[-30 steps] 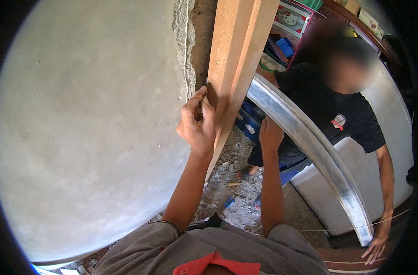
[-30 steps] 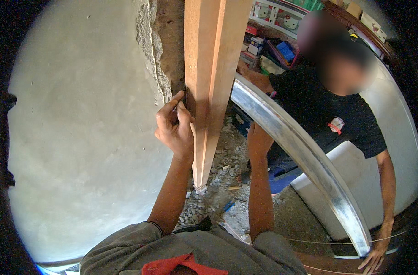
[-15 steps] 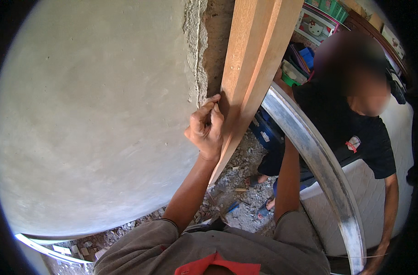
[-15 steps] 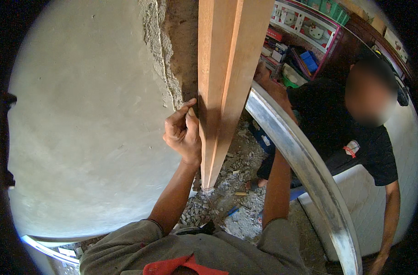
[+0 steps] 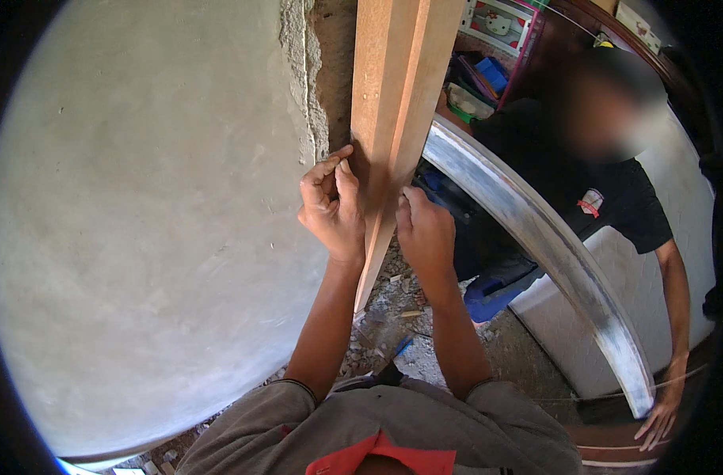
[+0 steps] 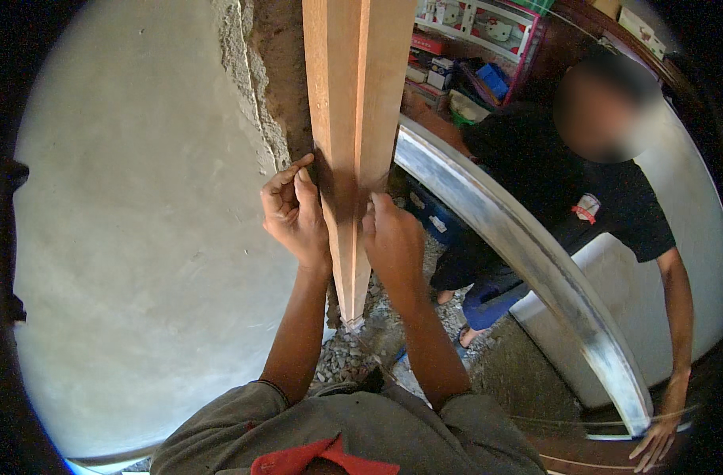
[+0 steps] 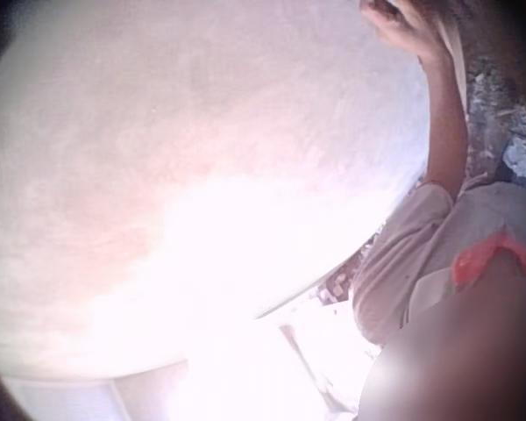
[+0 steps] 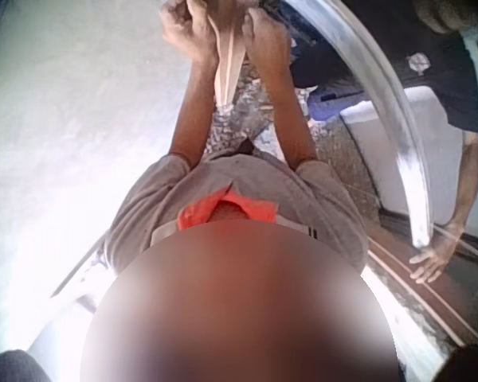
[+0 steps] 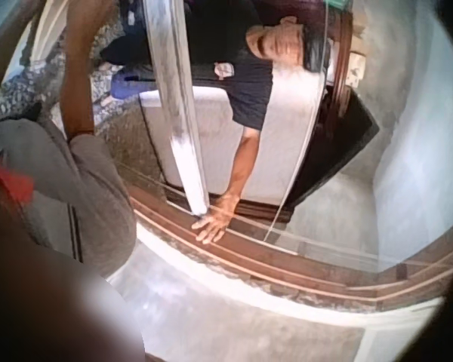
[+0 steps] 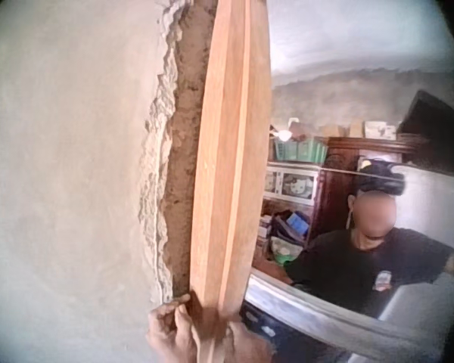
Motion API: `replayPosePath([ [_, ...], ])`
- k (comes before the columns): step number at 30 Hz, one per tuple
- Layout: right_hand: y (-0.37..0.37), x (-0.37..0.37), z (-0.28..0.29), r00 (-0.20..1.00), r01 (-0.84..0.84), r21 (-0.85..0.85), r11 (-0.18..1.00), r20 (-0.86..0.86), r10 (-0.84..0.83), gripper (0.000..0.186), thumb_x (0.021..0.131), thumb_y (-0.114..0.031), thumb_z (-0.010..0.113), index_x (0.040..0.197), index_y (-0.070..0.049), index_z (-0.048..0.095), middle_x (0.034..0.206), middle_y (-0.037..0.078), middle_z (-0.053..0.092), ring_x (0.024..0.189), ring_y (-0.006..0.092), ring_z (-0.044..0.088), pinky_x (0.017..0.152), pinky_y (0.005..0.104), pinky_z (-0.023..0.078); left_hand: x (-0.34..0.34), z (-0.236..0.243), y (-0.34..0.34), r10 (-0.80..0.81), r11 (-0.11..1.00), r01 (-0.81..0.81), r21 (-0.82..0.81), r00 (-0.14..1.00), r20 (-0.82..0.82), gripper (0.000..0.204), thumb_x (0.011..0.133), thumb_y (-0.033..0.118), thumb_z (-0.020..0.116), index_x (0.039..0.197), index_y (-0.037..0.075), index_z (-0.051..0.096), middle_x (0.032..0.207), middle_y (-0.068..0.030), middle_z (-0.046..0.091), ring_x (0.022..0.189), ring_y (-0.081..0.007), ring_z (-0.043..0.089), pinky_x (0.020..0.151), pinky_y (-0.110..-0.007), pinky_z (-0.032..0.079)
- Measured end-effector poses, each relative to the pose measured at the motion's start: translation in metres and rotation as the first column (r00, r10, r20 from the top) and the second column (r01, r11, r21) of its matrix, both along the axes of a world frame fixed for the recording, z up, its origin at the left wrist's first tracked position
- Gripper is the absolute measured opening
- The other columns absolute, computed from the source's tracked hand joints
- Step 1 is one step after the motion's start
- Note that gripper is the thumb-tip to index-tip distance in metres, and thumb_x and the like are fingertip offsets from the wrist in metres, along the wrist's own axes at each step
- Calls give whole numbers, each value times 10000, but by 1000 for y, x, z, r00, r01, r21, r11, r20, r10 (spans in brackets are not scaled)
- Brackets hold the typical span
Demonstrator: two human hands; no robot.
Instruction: The person secures a wooden door frame to a wall using wire and pliers. They wrap wire around the frame and tighten it with pliers while another person holds the frame in place.
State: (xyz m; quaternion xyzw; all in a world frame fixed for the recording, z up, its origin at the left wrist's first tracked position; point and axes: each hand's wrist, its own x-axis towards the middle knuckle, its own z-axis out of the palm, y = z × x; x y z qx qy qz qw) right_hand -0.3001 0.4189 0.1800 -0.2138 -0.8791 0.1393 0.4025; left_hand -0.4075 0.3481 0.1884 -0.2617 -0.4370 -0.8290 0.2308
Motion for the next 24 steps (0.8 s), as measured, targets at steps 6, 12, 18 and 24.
replayPosePath([
  [6, 16, -7, 2, 913, 179, 148, 973, 344, -220, 199, 891, -115, 685, 1064, -25, 651, 844, 226, 723, 794, 428, 719, 728, 545, 567, 0, 1, 1, -16, 1000, 15, 17, 999, 39, 93, 990, 11, 669, 1045, -34, 610, 1059, -167, 777, 918, -105, 716, 796, -267, 592],
  [12, 39, -5, -17, 922, 61, 305, 950, 347, -170, 163, 885, -101, 689, 1032, -39, 651, 812, 202, 725, 787, 410, 729, 720, 528, 582, -1, 1, -3, -3, 1000, 3, -1, 1000, -23, 95, 1025, 30, 636, 1072, -45, 602, 1090, -168, 761, 880, -84, 681, 779, -242, 556],
  [18, 11, 19, 27, 958, 41, 156, 987, 275, -83, 115, 940, -107, 642, 1006, -13, 635, 811, 248, 695, 796, 454, 695, 720, 547, 548, 0, 4, -4, -50, 999, 50, -9, 999, 0, 90, 1022, 27, 637, 1058, -47, 599, 1072, -161, 764, 863, -86, 667, 759, -246, 549],
  [24, -14, -19, 62, 998, 43, 92, 995, 33, -46, 175, 966, -171, 608, 916, -5, 632, 746, 272, 685, 748, 453, 708, 700, 547, 566, 1, -9, 9, -56, 997, 56, 46, 998, -20, 129, 1014, -3, 626, 1117, -39, 556, 1163, -211, 736, 1036, -177, 712, 868, -321, 596],
])
